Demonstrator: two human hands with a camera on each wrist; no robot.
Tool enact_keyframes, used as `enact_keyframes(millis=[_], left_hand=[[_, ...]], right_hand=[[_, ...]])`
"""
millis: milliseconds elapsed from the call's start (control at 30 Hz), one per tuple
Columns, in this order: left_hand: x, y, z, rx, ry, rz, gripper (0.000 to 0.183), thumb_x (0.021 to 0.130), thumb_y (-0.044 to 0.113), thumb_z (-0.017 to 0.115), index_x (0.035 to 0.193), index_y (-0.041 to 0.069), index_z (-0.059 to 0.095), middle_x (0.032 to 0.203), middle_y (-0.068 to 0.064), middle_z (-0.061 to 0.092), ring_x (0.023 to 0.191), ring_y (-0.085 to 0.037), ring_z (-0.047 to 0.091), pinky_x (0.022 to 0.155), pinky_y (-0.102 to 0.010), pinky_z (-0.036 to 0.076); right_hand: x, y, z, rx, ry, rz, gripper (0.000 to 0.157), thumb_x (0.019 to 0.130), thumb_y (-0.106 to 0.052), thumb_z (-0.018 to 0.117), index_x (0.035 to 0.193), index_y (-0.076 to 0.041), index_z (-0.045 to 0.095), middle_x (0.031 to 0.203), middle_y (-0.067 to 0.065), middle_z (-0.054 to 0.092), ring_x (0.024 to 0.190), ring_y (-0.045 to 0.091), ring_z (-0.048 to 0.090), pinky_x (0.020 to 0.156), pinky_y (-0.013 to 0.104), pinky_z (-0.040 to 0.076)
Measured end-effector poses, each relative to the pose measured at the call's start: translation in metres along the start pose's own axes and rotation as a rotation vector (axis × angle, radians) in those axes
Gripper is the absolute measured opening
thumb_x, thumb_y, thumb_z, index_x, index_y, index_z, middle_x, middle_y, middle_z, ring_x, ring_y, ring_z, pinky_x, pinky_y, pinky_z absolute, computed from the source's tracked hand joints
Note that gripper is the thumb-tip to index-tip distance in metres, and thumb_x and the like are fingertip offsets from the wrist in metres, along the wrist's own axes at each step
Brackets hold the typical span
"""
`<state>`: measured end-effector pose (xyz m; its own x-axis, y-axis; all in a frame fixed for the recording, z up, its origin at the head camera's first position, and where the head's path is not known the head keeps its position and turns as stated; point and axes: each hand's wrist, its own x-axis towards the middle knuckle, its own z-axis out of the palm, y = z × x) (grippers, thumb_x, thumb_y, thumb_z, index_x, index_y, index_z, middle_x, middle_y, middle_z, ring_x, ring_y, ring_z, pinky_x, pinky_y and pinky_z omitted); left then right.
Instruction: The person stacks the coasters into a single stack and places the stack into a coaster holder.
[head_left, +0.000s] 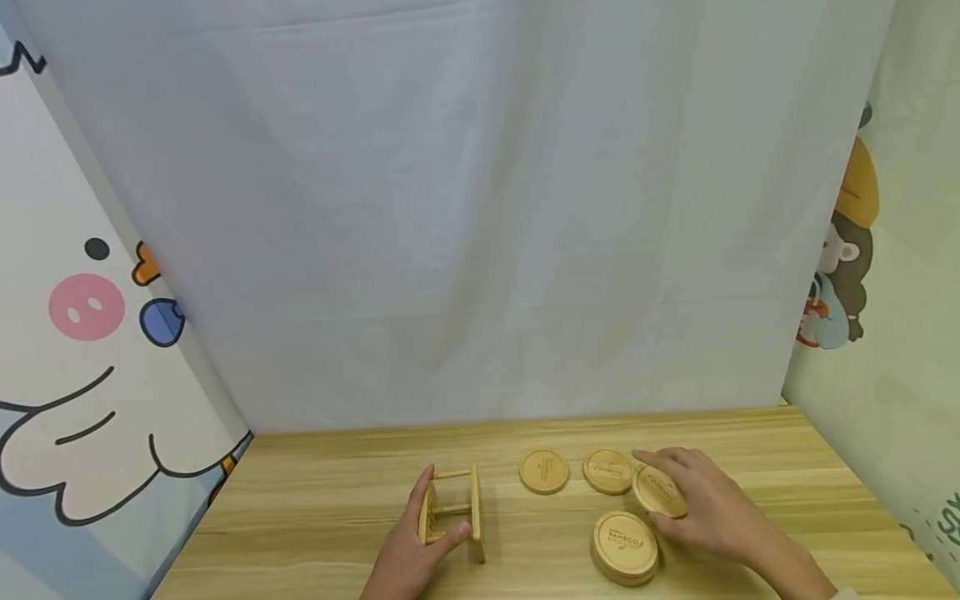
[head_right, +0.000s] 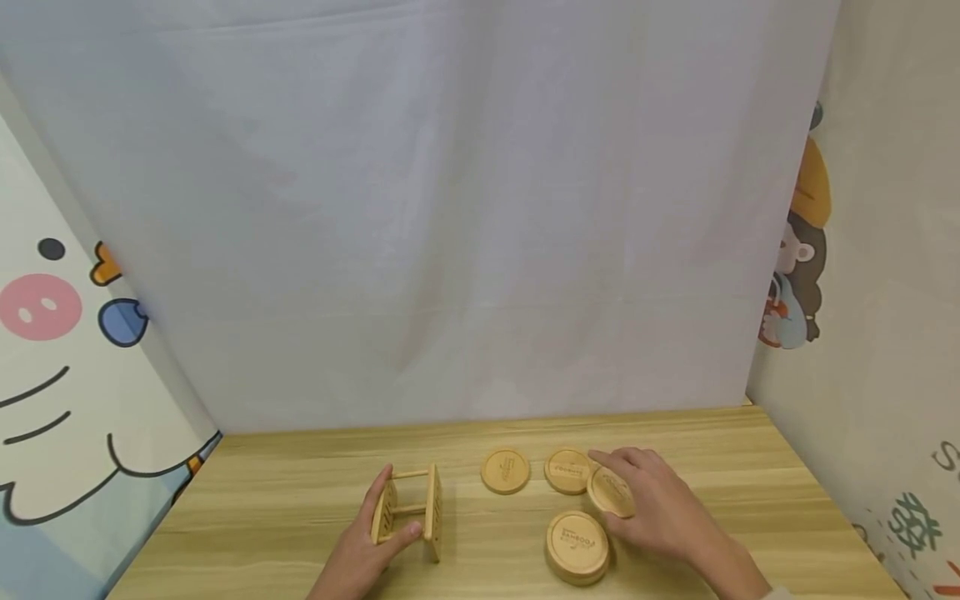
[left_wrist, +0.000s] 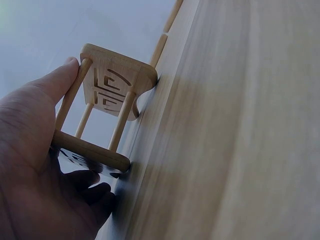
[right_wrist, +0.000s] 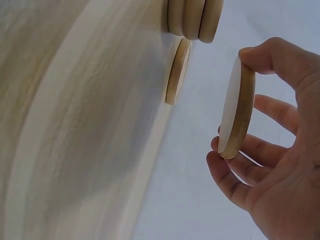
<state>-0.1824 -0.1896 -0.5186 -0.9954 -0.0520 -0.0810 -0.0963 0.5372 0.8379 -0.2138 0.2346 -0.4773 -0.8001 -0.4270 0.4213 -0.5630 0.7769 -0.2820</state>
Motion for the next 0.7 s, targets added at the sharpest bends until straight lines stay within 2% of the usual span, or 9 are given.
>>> enact_keyframes(millis=[367, 700], left_hand=[[0.000, 0.000, 0.000, -0.005, -0.006, 0.002, 0.106, 0.095, 0.066, 0.080, 0.178, 0.032, 0.025, 0.166, -0.039, 0.043, 0.135, -0.070, 0.055, 0.099, -0.084, 0.049], [0.001, 0.000, -0.001, -0.002, -0.007, -0.007, 0.106, 0.095, 0.066, 0.080, 0.178, 0.031, 0.024, 0.164, -0.041, 0.044, 0.133, -0.070, 0.056, 0.098, -0.084, 0.050]], right_hand=[[-0.004, -0.007, -0.001, -0.022, 0.019, -0.031, 0.073, 0.078, -0.018, 0.097, 0.147, -0.013, 0.071, 0.128, -0.001, 0.071, 0.117, 0.027, 0.069, 0.092, 0.053, 0.063], [-0.007, -0.011, -0.002, -0.017, 0.015, -0.037, 0.074, 0.078, -0.018, 0.097, 0.147, -0.014, 0.072, 0.129, -0.001, 0.071, 0.117, 0.026, 0.068, 0.091, 0.052, 0.063]])
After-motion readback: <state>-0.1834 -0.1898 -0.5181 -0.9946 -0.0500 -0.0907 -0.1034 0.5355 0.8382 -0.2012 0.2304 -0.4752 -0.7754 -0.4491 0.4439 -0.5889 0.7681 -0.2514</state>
